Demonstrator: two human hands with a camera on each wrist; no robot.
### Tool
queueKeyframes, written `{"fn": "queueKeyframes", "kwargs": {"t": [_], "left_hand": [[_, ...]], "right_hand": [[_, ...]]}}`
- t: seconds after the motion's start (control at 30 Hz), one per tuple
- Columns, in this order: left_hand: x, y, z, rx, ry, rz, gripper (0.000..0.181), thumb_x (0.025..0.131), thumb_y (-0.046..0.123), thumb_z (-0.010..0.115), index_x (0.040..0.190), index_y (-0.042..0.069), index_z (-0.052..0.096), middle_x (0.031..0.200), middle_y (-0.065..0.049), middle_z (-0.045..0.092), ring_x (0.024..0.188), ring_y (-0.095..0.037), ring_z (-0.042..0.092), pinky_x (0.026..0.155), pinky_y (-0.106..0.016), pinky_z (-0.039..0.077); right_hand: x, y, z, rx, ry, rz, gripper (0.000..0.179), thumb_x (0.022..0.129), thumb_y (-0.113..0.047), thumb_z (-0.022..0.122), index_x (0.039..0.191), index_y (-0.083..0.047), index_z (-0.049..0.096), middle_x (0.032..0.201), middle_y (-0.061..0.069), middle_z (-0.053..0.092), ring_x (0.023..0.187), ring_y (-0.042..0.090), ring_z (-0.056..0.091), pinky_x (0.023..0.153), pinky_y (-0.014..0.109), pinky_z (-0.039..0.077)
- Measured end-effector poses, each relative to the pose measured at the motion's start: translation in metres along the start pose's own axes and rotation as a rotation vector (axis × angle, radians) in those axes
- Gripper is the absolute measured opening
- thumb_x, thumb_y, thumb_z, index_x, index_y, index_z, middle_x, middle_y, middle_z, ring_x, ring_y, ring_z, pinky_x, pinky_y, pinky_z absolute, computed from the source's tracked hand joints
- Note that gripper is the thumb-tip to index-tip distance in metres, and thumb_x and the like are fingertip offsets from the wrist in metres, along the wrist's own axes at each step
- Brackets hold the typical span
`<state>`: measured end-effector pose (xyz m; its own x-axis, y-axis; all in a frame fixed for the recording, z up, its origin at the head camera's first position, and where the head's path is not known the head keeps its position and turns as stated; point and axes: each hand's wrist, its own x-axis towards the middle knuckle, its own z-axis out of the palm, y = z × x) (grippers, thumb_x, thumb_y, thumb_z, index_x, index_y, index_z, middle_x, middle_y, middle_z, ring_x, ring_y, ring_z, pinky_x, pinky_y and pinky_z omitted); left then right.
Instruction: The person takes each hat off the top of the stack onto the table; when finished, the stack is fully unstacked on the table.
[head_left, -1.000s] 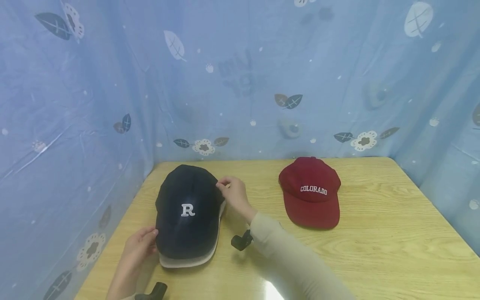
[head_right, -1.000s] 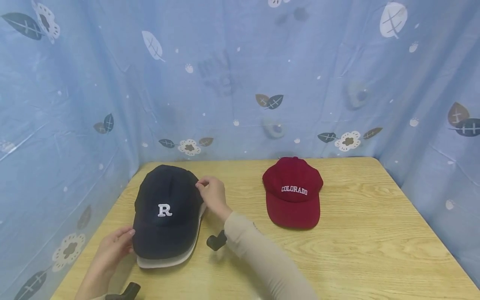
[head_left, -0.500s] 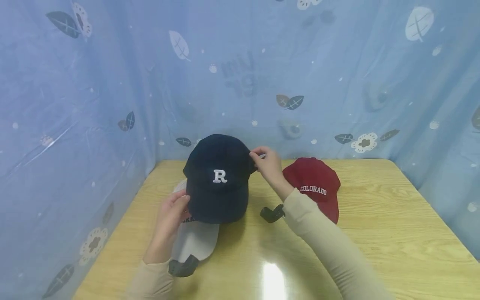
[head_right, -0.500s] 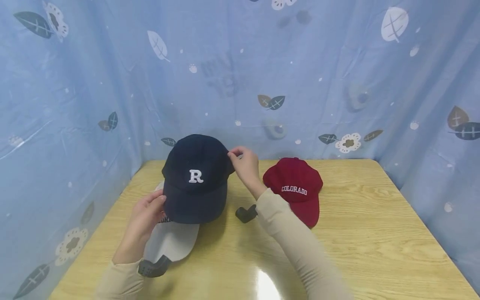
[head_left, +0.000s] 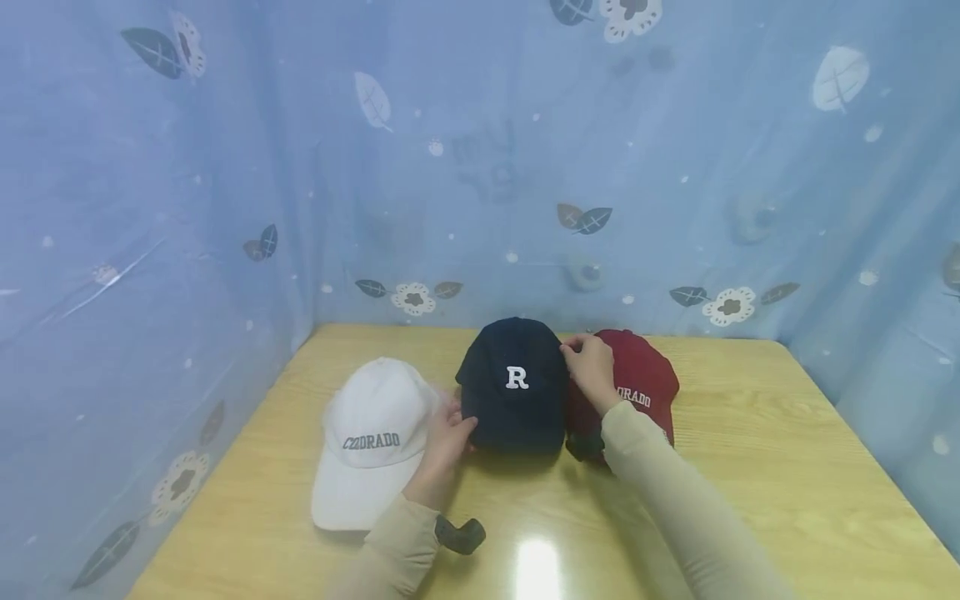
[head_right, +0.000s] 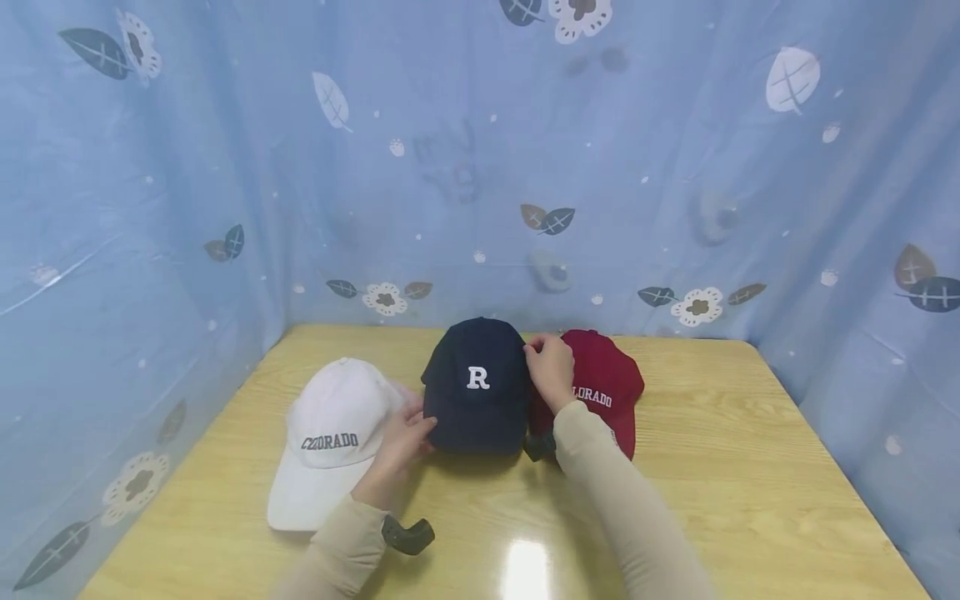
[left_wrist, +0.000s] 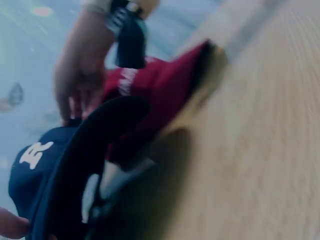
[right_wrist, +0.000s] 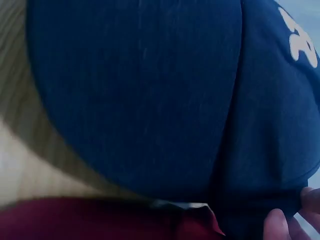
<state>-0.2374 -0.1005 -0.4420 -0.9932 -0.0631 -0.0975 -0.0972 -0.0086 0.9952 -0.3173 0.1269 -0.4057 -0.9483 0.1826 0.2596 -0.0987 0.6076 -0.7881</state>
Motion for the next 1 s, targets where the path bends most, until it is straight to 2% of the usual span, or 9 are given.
{"fn": "queueKeyframes", "kwargs": {"t": [0.13, 0.27, 0.47, 0.57, 0.67, 0.73, 0.8, 0.9, 1.0], "left_hand": [[0.005, -0.017, 0.005, 0.052, -0.015, 0.011, 0.054, 0.083, -0.001, 0.056, 0.131, -0.014, 0.035, 0.119, -0.032, 0.051, 0.083, -0.023, 0.060, 0.058, -0.028, 0.049], [0.007, -0.020, 0.006, 0.151, -0.066, 0.039, 0.057, 0.083, 0.003, 0.056, 0.132, -0.016, 0.034, 0.128, -0.033, 0.044, 0.111, -0.041, 0.050, 0.084, -0.043, 0.049], [0.002, -0.003, 0.002, 0.241, -0.143, 0.022, 0.065, 0.087, 0.013, 0.056, 0.136, -0.016, 0.025, 0.138, -0.036, 0.029, 0.124, -0.047, 0.035, 0.091, -0.052, 0.043], [-0.009, 0.014, -0.009, 0.276, -0.173, 0.096, 0.059, 0.088, 0.015, 0.056, 0.135, -0.012, 0.033, 0.138, -0.032, 0.034, 0.123, -0.048, 0.036, 0.097, -0.053, 0.038], [-0.022, 0.034, -0.033, 0.302, -0.109, 0.198, 0.048, 0.089, 0.015, 0.058, 0.130, -0.006, 0.044, 0.135, -0.025, 0.041, 0.121, -0.046, 0.040, 0.098, -0.052, 0.037], [-0.028, 0.046, -0.056, 0.326, -0.011, 0.254, 0.041, 0.089, 0.013, 0.059, 0.125, -0.003, 0.050, 0.132, -0.022, 0.046, 0.119, -0.043, 0.044, 0.098, -0.050, 0.038], [-0.031, 0.054, -0.085, 0.368, 0.099, 0.263, 0.038, 0.089, 0.012, 0.058, 0.124, -0.002, 0.051, 0.131, -0.022, 0.047, 0.117, -0.041, 0.047, 0.096, -0.050, 0.040], [-0.036, 0.056, -0.133, 0.466, 0.198, 0.160, 0.042, 0.093, 0.019, 0.054, 0.130, 0.001, 0.047, 0.135, -0.021, 0.043, 0.120, -0.040, 0.044, 0.097, -0.053, 0.038], [-0.044, 0.038, -0.173, 0.589, 0.187, 0.011, 0.053, 0.096, 0.031, 0.047, 0.136, -0.001, 0.037, 0.138, -0.026, 0.037, 0.122, -0.043, 0.040, 0.098, -0.055, 0.035]], "right_hand": [[-0.003, 0.008, 0.014, -0.060, 0.000, -0.007, 0.015, 0.090, -0.015, 0.058, 0.093, -0.003, 0.066, 0.081, 0.012, 0.063, 0.069, 0.025, 0.057, 0.065, 0.040, 0.049], [-0.005, 0.010, 0.020, -0.125, 0.004, 0.031, 0.016, 0.090, -0.016, 0.057, 0.092, -0.004, 0.066, 0.083, 0.012, 0.063, 0.074, 0.027, 0.057, 0.066, 0.043, 0.048], [-0.003, 0.011, 0.016, -0.180, 0.058, 0.097, 0.016, 0.090, -0.015, 0.054, 0.093, -0.003, 0.064, 0.084, 0.014, 0.062, 0.076, 0.031, 0.058, 0.064, 0.047, 0.049], [-0.004, 0.006, 0.018, -0.166, 0.066, 0.077, 0.020, 0.091, -0.016, 0.055, 0.103, -0.002, 0.063, 0.092, 0.016, 0.062, 0.080, 0.032, 0.059, 0.067, 0.048, 0.050], [-0.007, -0.005, 0.027, -0.126, 0.081, -0.007, 0.026, 0.091, -0.018, 0.057, 0.112, -0.002, 0.060, 0.097, 0.015, 0.062, 0.083, 0.030, 0.059, 0.068, 0.046, 0.049], [-0.012, -0.017, 0.037, -0.071, 0.078, -0.078, 0.026, 0.090, -0.018, 0.058, 0.111, -0.003, 0.061, 0.094, 0.013, 0.063, 0.079, 0.027, 0.059, 0.066, 0.043, 0.048], [-0.019, -0.031, 0.048, 0.000, 0.036, -0.120, 0.023, 0.090, -0.020, 0.060, 0.106, -0.004, 0.063, 0.089, 0.011, 0.064, 0.071, 0.023, 0.058, 0.063, 0.038, 0.047], [-0.033, -0.052, 0.067, 0.148, -0.144, -0.082, 0.022, 0.089, -0.022, 0.062, 0.102, -0.005, 0.065, 0.085, 0.009, 0.065, 0.064, 0.021, 0.059, 0.059, 0.031, 0.050], [-0.049, -0.064, 0.090, 0.229, -0.366, 0.020, 0.026, 0.090, -0.025, 0.060, 0.105, -0.003, 0.064, 0.090, 0.014, 0.065, 0.070, 0.024, 0.064, 0.059, 0.027, 0.054]]}}
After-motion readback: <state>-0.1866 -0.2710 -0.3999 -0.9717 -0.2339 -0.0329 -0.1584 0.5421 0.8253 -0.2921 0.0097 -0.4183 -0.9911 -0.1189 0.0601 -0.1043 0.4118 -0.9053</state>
